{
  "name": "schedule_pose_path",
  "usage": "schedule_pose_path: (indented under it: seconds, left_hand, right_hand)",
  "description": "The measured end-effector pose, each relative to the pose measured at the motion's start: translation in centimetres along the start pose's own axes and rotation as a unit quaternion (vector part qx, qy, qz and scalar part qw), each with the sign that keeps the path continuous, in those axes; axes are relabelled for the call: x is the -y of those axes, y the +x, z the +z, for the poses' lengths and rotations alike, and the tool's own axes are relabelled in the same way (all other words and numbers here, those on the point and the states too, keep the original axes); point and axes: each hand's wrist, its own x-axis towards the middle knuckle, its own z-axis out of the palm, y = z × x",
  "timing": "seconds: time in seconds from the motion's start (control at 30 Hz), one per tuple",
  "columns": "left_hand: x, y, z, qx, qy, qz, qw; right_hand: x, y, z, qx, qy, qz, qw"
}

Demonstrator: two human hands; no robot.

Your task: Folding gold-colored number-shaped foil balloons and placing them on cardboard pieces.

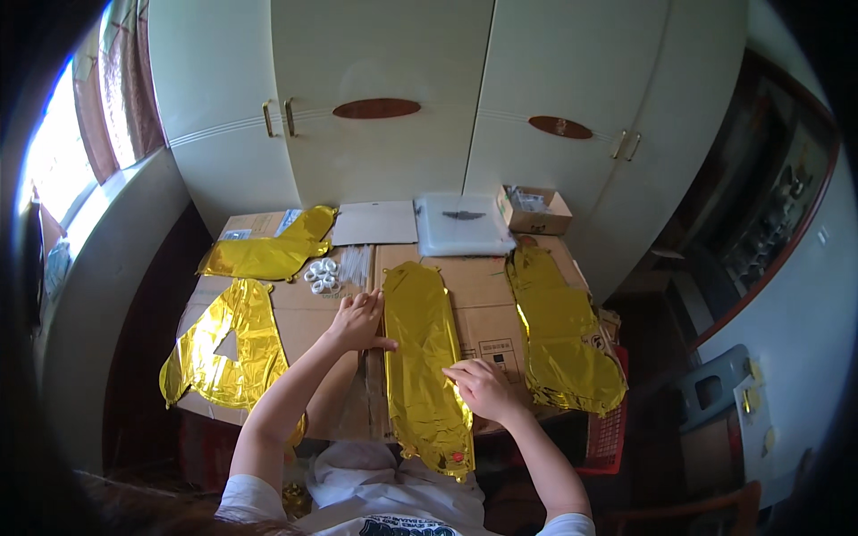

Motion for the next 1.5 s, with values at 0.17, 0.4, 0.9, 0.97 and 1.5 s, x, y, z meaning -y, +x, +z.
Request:
schedule_pose_path:
  seconds: [0.17, 0.4, 0.9, 0.97, 1.5]
  left_hand:
    - [0.7, -0.3, -0.6, 0.0, -0.027, -0.008, 1.0]
    - [0.5, -1.2, -1.6, -0.057, -0.015, 0.028, 0.998]
    - [10.3, 13.3, -0.3, -0.048, -0.03, -0.082, 0.995]
    - [10.4, 15.4, -0.4, -0.002, -0.036, -0.091, 0.995]
    - [11.3, 17.9, -3.7, -0.203, 0.254, 0.061, 0.944]
  right_hand:
    - [-1.6, 0.2, 0.9, -0.002, -0.052, -0.018, 0.998]
    - [-1.9, 0.3, 1.5, -0.011, -0.061, -0.022, 0.998]
    - [-2.2, 0.3, 1.9, -0.141, -0.003, 0.045, 0.989]
    - [-2.3, 0.3, 1.9, -0.141, 0.003, 0.047, 0.989]
    - [-2.4, 0.3, 1.0, -0.131, 0.017, 0.075, 0.988]
